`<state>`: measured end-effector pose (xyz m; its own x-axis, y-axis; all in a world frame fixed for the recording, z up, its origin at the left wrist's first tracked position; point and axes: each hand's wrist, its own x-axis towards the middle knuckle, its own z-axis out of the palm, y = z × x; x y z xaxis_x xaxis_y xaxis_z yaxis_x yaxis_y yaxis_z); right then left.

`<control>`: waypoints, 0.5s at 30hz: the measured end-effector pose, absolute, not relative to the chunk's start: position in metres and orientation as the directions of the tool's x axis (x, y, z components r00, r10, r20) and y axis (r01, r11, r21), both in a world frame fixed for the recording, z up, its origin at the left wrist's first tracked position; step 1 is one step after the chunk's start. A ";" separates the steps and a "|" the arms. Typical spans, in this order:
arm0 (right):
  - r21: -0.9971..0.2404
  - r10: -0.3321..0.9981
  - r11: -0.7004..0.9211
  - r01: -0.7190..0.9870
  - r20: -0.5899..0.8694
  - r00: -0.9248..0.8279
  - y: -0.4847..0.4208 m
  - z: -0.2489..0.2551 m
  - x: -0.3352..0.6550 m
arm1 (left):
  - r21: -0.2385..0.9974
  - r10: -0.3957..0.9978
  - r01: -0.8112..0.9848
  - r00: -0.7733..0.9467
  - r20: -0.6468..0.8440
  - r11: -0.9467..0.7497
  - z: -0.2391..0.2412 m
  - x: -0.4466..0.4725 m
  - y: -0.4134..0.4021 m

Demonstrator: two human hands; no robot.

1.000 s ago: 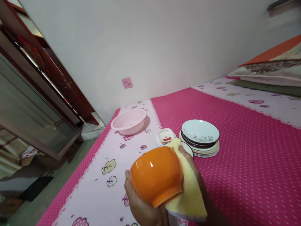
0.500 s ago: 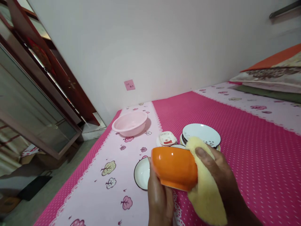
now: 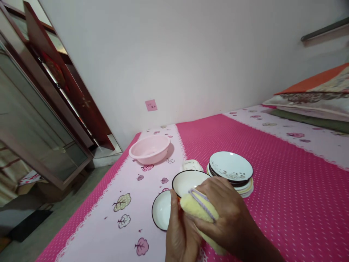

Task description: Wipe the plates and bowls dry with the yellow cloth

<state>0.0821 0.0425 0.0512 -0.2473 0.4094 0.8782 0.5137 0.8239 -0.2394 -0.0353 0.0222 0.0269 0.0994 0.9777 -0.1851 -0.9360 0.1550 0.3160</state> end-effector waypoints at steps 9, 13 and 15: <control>-0.447 0.591 0.752 0.485 0.782 -0.197 0.044 0.046 0.099 | 0.340 0.994 -0.940 0.059 0.092 0.025 0.003 -0.049 0.028; -0.610 0.704 0.667 0.428 0.704 -0.094 0.047 0.050 0.110 | 0.371 0.949 -0.928 0.107 0.297 -0.012 0.002 -0.050 0.028; -0.642 0.720 0.657 0.395 0.689 -0.079 0.047 0.054 0.114 | 0.366 0.916 -0.930 0.137 0.378 -0.012 0.001 -0.051 0.027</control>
<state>0.1141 0.0469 0.0538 -0.0787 0.7204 0.6891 0.3954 0.6571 -0.6418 -0.0507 0.0274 0.0013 0.1367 0.9157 0.3778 -0.9304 -0.0123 0.3664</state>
